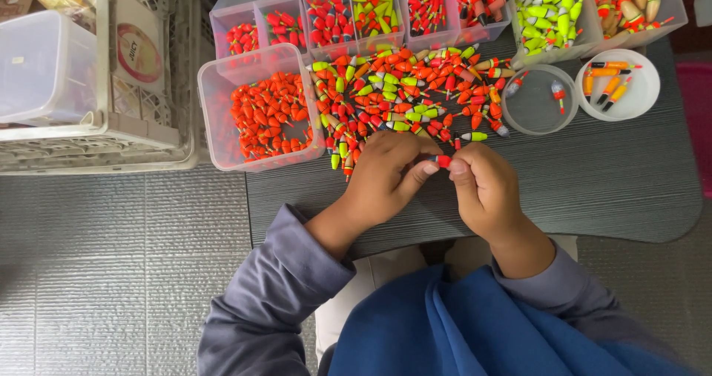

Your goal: The person sits at a table and assembles small fishing floats by hand. They pick up orange and yellow float bodies and attach small red tips to them, placing the finished items into a pile on the table.

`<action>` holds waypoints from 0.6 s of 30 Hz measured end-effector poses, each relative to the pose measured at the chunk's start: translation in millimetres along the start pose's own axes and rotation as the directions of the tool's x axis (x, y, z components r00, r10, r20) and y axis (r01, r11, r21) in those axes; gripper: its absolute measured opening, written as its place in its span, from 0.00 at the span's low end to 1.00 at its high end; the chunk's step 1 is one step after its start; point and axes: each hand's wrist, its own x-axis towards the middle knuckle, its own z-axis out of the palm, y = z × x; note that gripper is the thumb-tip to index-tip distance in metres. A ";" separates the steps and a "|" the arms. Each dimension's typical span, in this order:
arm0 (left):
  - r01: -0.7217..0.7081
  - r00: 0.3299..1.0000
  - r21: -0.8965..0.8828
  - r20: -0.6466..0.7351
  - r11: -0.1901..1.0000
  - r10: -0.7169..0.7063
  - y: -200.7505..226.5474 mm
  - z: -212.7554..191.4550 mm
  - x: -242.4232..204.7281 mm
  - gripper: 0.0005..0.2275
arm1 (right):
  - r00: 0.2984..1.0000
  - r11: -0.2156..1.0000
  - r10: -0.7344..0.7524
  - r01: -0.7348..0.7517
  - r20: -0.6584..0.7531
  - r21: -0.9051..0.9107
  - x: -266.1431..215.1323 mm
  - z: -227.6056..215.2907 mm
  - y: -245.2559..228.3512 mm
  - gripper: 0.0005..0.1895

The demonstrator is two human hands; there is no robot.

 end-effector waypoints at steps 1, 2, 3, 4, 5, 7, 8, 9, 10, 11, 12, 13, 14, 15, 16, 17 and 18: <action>0.000 1.000 -0.001 -0.001 1.000 0.000 -4.7 2.8 -1.9 0.10 | 1.000 1.000 0.000 0.000 0.001 -0.001 -0.1 0.3 0.0 0.16; -0.010 1.000 0.026 0.011 1.000 0.010 -9.4 5.6 -3.9 0.10 | 1.000 1.000 -0.013 0.013 0.006 -0.009 -0.2 0.7 0.0 0.15; -0.021 1.000 0.053 0.023 0.998 0.020 -14.1 8.1 -6.0 0.10 | 1.000 1.000 -0.026 0.026 0.012 -0.016 -0.2 1.4 -0.2 0.15; -0.021 1.000 0.053 0.022 0.998 0.020 -10.9 6.3 -4.6 0.10 | 1.000 1.000 -0.026 0.026 0.013 -0.016 -0.6 1.1 0.1 0.15; -0.050 0.999 0.059 0.017 0.997 0.049 -7.9 4.8 -2.6 0.09 | 1.000 1.000 -0.003 0.003 0.011 0.000 -0.8 0.4 0.5 0.15; -0.080 0.997 0.063 0.013 0.995 0.079 -4.5 3.0 -0.1 0.08 | 1.000 1.000 0.022 -0.022 0.009 0.013 -1.1 0.0 1.6 0.16; -0.088 0.996 0.063 -0.001 0.994 0.089 -4.1 2.6 0.2 0.08 | 1.000 1.000 0.022 -0.022 0.008 0.008 -1.3 0.3 2.3 0.16; -0.097 0.995 0.064 -0.016 0.993 0.098 -3.7 2.0 0.5 0.08 | 1.000 1.000 0.021 -0.021 0.007 0.004 -1.4 0.9 3.0 0.16; -0.097 0.995 0.063 -0.016 0.993 0.098 -2.3 1.1 0.5 0.08 | 1.000 1.000 0.021 -0.021 0.007 0.003 -1.5 0.9 3.2 0.16; -0.063 0.998 0.030 -0.006 0.998 0.063 -1.1 -0.3 0.8 0.09 | 1.000 1.000 0.000 0.000 0.003 0.002 -1.0 1.1 3.6 0.15; -0.029 1.000 -0.002 0.005 1.000 0.029 0.1 -1.7 1.0 0.10 | 1.000 1.000 -0.022 0.022 -0.002 0.002 -0.4 1.4 3.9 0.15; -0.029 1.000 -0.002 0.004 1.000 0.029 -3.1 0.2 -0.5 0.10 | 1.000 1.000 -0.023 0.023 -0.001 0.002 0.5 1.5 2.7 0.15; -0.024 1.000 0.010 0.016 1.000 0.024 -6.3 2.2 -2.1 0.10 | 0.999 0.999 -0.038 0.038 0.000 -0.001 1.3 1.7 1.6 0.14; -0.019 0.999 0.021 0.028 1.000 0.018 -9.5 4.4 -3.7 0.11 | 0.999 0.999 -0.054 0.054 0.003 -0.005 2.1 1.7 0.5 0.14; -0.019 0.999 0.021 0.027 1.000 0.018 -9.4 4.7 -3.6 0.11 | 0.999 0.999 -0.054 0.054 0.004 -0.005 2.1 1.4 -0.2 0.14; -0.025 0.999 0.032 0.031 0.999 0.024 -9.2 5.0 -3.8 0.10 | 0.999 0.999 -0.038 0.038 0.011 -0.014 2.0 1.2 -1.1 0.14; -0.031 0.999 0.043 0.036 0.999 0.029 -9.0 5.3 -3.9 0.09 | 1.000 1.000 -0.021 0.022 0.017 -0.022 1.8 1.1 -1.8 0.14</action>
